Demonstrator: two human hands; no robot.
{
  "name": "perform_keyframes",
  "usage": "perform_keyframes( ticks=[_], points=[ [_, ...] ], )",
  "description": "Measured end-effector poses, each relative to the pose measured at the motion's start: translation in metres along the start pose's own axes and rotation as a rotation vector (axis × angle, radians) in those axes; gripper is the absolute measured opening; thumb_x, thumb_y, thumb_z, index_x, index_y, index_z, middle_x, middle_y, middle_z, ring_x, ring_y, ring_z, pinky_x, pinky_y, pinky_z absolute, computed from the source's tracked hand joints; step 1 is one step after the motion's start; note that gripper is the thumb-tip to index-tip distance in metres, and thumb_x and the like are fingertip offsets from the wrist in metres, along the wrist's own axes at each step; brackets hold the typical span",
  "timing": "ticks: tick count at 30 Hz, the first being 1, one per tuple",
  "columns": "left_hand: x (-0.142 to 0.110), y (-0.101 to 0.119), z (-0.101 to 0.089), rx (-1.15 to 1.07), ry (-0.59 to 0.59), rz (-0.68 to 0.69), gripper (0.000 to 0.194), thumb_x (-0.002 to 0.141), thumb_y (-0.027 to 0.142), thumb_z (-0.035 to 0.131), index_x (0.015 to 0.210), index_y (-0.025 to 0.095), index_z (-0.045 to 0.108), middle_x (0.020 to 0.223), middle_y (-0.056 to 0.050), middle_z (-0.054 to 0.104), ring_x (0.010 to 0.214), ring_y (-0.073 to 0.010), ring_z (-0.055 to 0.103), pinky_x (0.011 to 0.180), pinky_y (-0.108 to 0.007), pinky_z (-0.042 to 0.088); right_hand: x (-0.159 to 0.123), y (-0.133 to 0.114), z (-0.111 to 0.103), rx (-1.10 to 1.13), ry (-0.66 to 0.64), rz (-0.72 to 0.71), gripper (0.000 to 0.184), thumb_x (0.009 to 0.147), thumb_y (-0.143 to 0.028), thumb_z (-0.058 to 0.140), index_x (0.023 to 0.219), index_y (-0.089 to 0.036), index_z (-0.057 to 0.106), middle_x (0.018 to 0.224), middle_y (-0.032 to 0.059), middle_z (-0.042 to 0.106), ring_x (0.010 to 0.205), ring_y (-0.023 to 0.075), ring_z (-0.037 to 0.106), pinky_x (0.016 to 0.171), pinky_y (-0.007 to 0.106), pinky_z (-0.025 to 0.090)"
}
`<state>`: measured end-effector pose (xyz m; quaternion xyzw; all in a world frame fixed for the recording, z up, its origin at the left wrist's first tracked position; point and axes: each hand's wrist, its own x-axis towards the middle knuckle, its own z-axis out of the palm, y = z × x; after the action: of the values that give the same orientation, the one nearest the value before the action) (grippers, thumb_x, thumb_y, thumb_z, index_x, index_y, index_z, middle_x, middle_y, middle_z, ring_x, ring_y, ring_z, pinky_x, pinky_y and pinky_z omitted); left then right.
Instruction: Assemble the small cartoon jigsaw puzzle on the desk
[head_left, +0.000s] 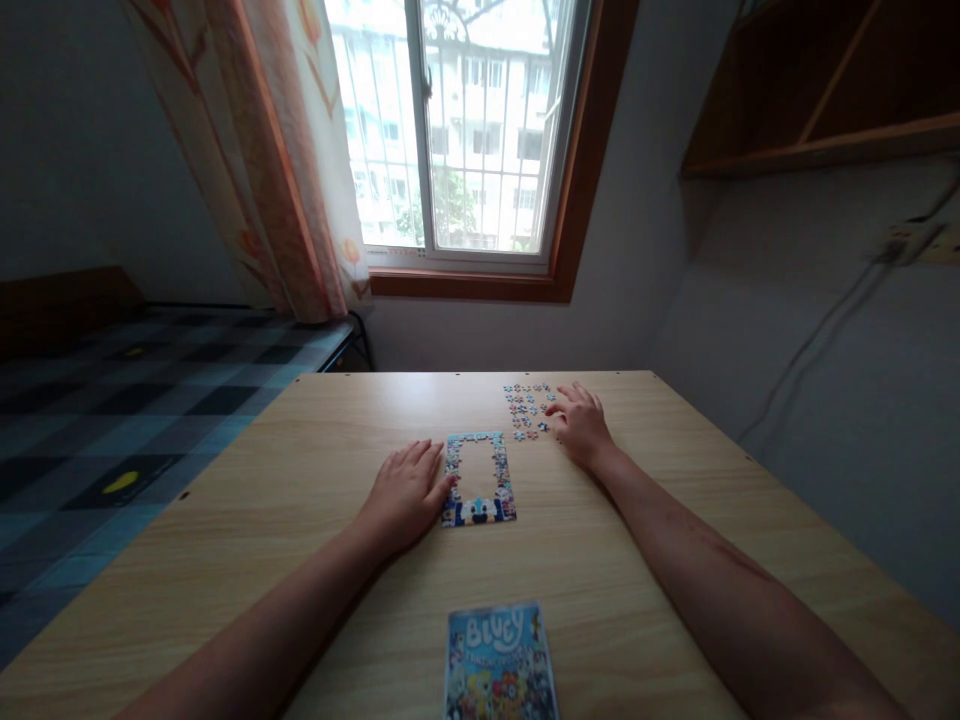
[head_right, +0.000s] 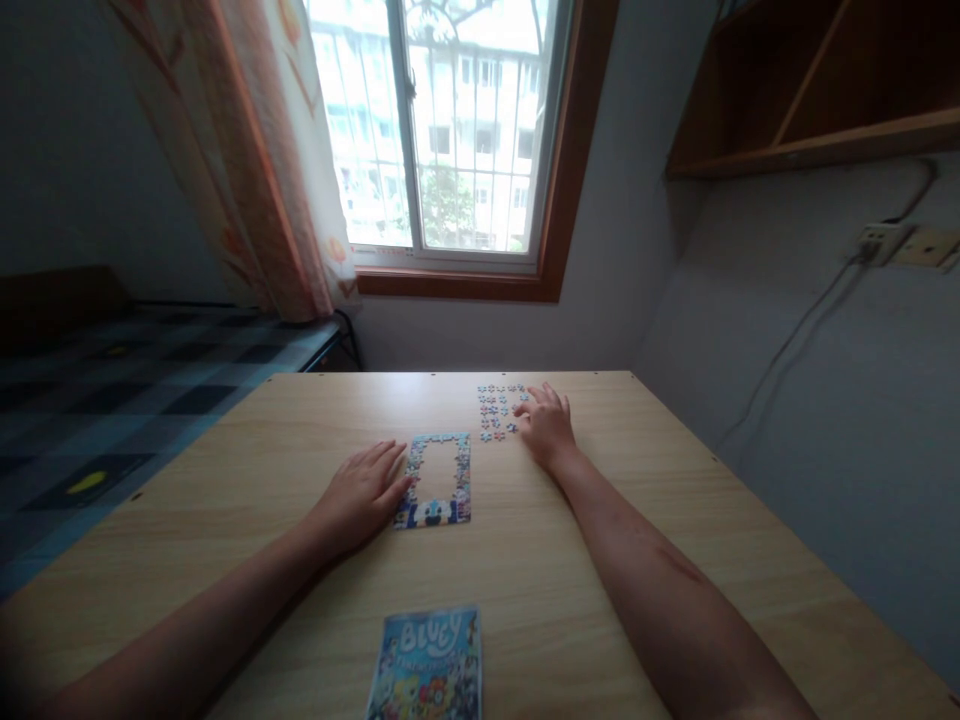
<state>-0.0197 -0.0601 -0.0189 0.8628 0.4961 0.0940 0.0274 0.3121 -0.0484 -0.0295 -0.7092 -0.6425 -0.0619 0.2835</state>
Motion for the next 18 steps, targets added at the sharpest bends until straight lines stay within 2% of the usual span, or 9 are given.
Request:
perform_keyframes(
  ticks=[6, 12, 18],
  points=[
    [-0.001, 0.002, -0.002, -0.01, -0.006, -0.009, 0.063, 0.1, 0.048, 0.031, 0.151, 0.014, 0.048, 0.158, -0.015, 0.045, 0.149, -0.0305, 0.036, 0.123, -0.049, 0.026, 0.0, -0.002, -0.007, -0.016, -0.05, 0.005, 0.031, 0.085, -0.015, 0.056, 0.1, -0.025, 0.081, 0.149, 0.0085, 0.056, 0.148, 0.0309, 0.034, 0.119, 0.058, 0.023],
    [-0.001, 0.004, -0.004, -0.014, -0.017, -0.018, 0.063, 0.1, 0.048, 0.031, 0.151, 0.014, 0.047, 0.159, -0.014, 0.044, 0.149, -0.0298, 0.036, 0.123, -0.049, 0.025, -0.003, -0.011, -0.014, -0.071, -0.145, -0.058, 0.024, 0.087, -0.029, 0.062, 0.102, -0.026, 0.081, 0.152, 0.0088, 0.053, 0.148, 0.0348, 0.032, 0.118, 0.065, 0.018],
    [-0.001, 0.004, -0.002, -0.024, -0.006, -0.028, 0.062, 0.101, 0.046, 0.029, 0.151, 0.015, 0.048, 0.159, -0.013, 0.044, 0.15, -0.0288, 0.035, 0.123, -0.048, 0.024, -0.002, -0.014, -0.02, -0.132, -0.22, -0.043, 0.02, 0.086, -0.032, 0.067, 0.097, -0.027, 0.082, 0.149, 0.0106, 0.056, 0.144, 0.0366, 0.039, 0.116, 0.06, 0.027]
  ],
)
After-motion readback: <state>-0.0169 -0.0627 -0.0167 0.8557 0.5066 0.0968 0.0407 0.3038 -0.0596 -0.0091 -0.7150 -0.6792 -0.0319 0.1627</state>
